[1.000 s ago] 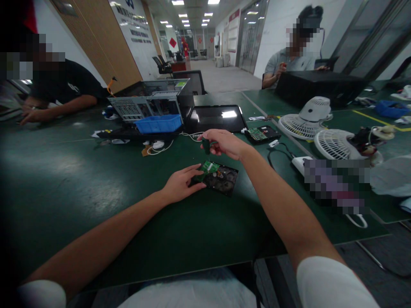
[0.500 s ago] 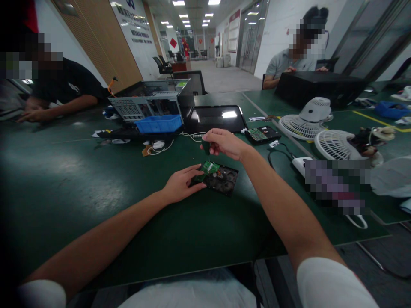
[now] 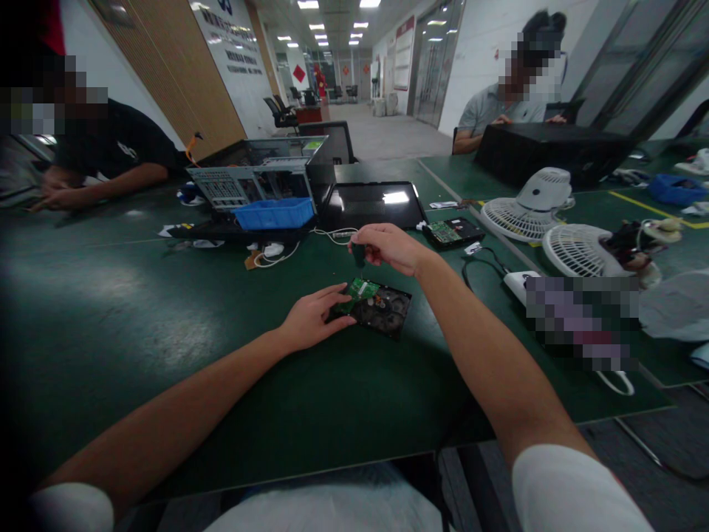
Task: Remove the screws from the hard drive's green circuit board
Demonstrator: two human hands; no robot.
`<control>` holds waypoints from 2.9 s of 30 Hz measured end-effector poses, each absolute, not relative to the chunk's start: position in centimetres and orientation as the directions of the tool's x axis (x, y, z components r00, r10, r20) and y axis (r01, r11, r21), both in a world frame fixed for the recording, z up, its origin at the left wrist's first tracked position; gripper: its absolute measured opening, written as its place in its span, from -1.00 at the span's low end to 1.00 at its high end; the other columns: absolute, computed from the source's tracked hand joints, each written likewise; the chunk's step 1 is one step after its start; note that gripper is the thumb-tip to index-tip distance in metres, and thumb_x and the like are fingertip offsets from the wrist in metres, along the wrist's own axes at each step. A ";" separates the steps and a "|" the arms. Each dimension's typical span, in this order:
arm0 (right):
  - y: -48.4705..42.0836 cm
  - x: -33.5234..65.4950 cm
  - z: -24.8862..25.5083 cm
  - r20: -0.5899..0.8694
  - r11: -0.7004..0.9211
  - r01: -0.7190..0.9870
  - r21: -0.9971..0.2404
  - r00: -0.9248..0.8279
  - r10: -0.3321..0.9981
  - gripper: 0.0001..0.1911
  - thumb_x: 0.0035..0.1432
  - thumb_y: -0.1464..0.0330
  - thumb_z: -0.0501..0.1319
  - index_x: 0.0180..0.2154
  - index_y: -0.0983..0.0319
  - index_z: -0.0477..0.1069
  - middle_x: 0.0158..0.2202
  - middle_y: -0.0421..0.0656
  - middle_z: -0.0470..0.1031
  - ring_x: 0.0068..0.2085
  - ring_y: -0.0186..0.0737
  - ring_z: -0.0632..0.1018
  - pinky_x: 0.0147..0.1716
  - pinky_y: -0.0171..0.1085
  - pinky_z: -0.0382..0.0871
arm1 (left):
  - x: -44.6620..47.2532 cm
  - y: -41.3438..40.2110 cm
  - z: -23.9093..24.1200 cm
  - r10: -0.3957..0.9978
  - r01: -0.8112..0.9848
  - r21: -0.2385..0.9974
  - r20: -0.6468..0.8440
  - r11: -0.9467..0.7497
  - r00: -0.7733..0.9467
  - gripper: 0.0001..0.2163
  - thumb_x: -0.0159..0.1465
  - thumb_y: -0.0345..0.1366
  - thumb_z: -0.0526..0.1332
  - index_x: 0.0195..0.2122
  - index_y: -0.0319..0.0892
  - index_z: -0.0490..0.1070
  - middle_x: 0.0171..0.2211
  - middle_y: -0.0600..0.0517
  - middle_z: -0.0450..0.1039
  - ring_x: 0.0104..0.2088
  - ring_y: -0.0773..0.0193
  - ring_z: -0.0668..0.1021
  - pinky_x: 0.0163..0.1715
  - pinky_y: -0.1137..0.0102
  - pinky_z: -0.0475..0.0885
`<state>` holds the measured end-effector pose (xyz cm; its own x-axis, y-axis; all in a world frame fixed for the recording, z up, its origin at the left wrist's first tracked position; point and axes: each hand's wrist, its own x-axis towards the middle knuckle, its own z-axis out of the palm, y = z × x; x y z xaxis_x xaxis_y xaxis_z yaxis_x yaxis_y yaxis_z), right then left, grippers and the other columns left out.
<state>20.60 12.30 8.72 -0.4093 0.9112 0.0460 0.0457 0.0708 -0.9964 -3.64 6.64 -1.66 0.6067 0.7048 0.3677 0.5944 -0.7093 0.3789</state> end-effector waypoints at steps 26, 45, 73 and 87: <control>12.6 20.8 8.8 0.055 0.061 0.004 -0.998 -0.356 0.933 -0.81 0.09 0.29 0.43 -0.25 0.20 0.53 -0.38 -0.22 0.49 -0.49 -0.41 0.38 -0.60 -0.37 0.16 | -3.7 6.7 -1.9 0.710 0.606 0.371 0.365 -0.704 0.602 -0.52 0.35 0.13 0.26 0.12 -0.09 0.51 0.30 -0.14 0.42 0.11 -0.03 0.62 0.05 0.09 0.60; 12.4 20.6 8.8 0.052 0.053 -0.009 -0.999 -0.394 0.918 -0.86 0.16 0.29 0.35 -0.34 0.23 0.49 -0.26 -0.06 0.64 -0.45 -0.34 0.42 -0.57 -0.35 0.21 | -3.7 6.6 -1.7 0.704 0.594 0.378 0.370 -0.710 0.606 -0.54 0.35 0.11 0.27 0.11 -0.11 0.51 0.30 -0.16 0.41 0.12 -0.04 0.61 0.07 0.08 0.59; 12.7 20.8 8.7 0.023 0.039 0.030 -0.999 -0.422 0.906 -0.79 0.23 0.27 0.26 -0.31 0.30 0.54 -0.21 0.01 0.66 -0.50 -0.37 0.39 -0.61 -0.36 0.19 | -3.8 6.9 -2.1 0.696 0.594 0.363 0.376 -0.718 0.611 -0.52 0.35 0.12 0.26 0.12 -0.11 0.51 0.30 -0.15 0.41 0.12 -0.03 0.61 0.06 0.08 0.59; 12.3 20.7 8.9 -0.029 -0.016 0.032 -0.999 -0.460 0.888 -0.76 0.25 0.24 0.20 -0.26 0.28 0.52 -0.16 0.00 0.63 -0.53 -0.37 0.39 -0.69 -0.37 0.17 | -3.8 6.7 -1.8 0.708 0.599 0.378 0.361 -0.706 0.606 -0.53 0.35 0.11 0.27 0.12 -0.12 0.51 0.31 -0.15 0.40 0.11 -0.03 0.62 0.07 0.08 0.59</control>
